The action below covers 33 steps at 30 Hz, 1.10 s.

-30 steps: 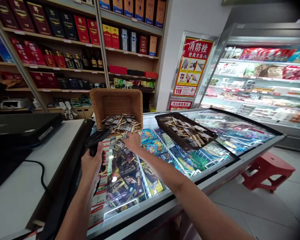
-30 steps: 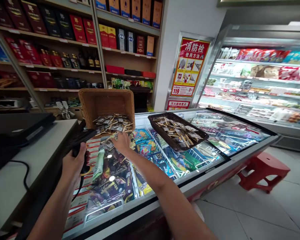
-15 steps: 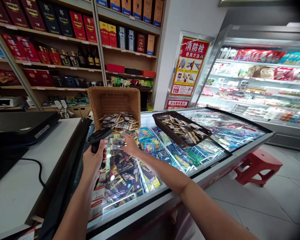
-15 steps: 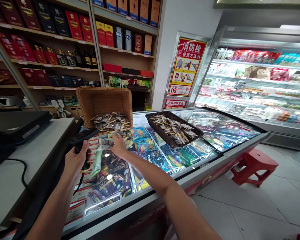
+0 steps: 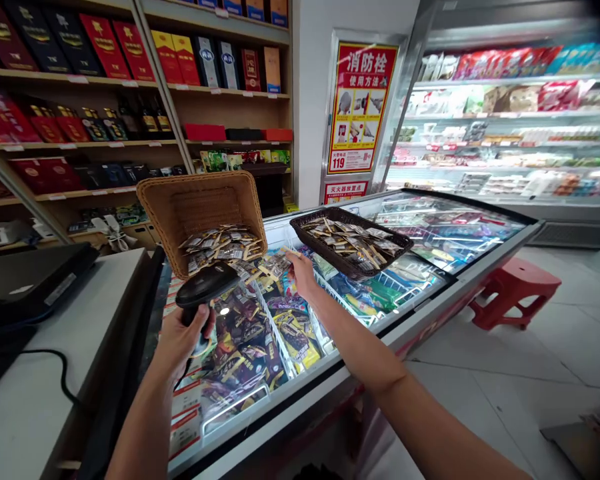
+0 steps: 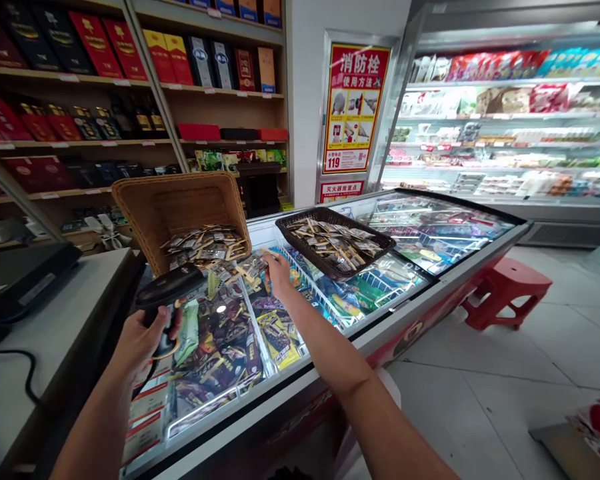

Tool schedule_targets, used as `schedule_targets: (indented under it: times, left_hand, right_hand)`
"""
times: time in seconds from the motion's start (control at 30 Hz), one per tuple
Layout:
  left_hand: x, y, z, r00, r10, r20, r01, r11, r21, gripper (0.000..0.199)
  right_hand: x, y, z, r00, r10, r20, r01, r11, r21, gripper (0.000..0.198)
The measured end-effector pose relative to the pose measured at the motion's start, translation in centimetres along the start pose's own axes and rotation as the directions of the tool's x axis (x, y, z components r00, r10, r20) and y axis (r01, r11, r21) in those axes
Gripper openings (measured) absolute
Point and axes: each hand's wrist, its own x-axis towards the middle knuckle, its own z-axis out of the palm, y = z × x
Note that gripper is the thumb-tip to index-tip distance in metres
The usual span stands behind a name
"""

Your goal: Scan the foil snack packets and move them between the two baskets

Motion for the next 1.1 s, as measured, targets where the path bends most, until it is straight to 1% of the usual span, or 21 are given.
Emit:
schedule_targets:
  times: [0.07,0.2,0.3,0.4,0.6,0.73,0.87,0.97,1.03,1.1]
  left_hand:
    - [0.0,-0.2,0.3,0.999,-0.01,0.036,0.007,0.997,0.077,0.051]
    - [0.4,-0.9,1.1,0.998,-0.012,0.067,0.0,0.983,0.186,0.048]
    - [0.7,-1.3,1.5,0.993,-0.023,0.114,-0.001,0.98,0.201,0.044]
    - [0.7,-1.7,1.8,0.99,-0.046,0.136,0.019,0.981,0.193,0.042]
    - [0.7,-2.1,1.6,0.987,-0.075,0.141,0.045,0.978,0.206,0.042]
    - [0.6,-1.8,1.5,0.988,-0.054,0.144,0.027,0.982,0.185,0.041]
    - [0.6,-1.5,1.7,0.992,-0.068,0.107,0.049,0.984,0.174,0.041]
    - [0.7,-1.3,1.7,0.991,-0.081,0.107,0.058,0.979,0.196,0.041]
    - [0.7,-1.1,1.8,0.991,-0.08,0.106,0.056,0.974,0.218,0.044]
    - [0.6,-1.0,1.8,0.995,-0.068,0.077,0.049,0.972,0.231,0.047]
  right_hand:
    - [-0.1,-0.5,0.1,1.0,-0.026,-0.005,0.026,0.998,0.062,0.028]
    - [-0.3,-0.9,0.0,0.996,-0.084,-0.002,0.084,0.994,0.073,0.026]
    - [-0.5,-0.8,0.0,0.996,-0.09,-0.028,0.091,0.994,0.054,0.024]
    - [-0.6,-0.8,0.2,0.996,-0.079,-0.031,0.08,0.996,0.041,0.023]
    - [-0.9,-0.8,0.6,0.997,-0.06,-0.058,0.062,0.997,0.041,0.029]
    - [-0.9,-0.6,0.5,0.998,-0.056,-0.041,0.057,0.998,0.02,0.031]
    - [-0.8,-0.5,0.3,0.997,-0.063,-0.038,0.064,0.998,0.009,0.027]
    - [-0.7,-0.4,0.3,0.997,-0.071,-0.042,0.071,0.997,0.0,0.027]
    - [-0.6,-0.1,0.3,0.997,-0.06,-0.047,0.059,0.998,-0.025,0.028]
    - [-0.4,0.3,0.4,0.998,-0.033,-0.051,0.031,0.998,-0.05,0.028]
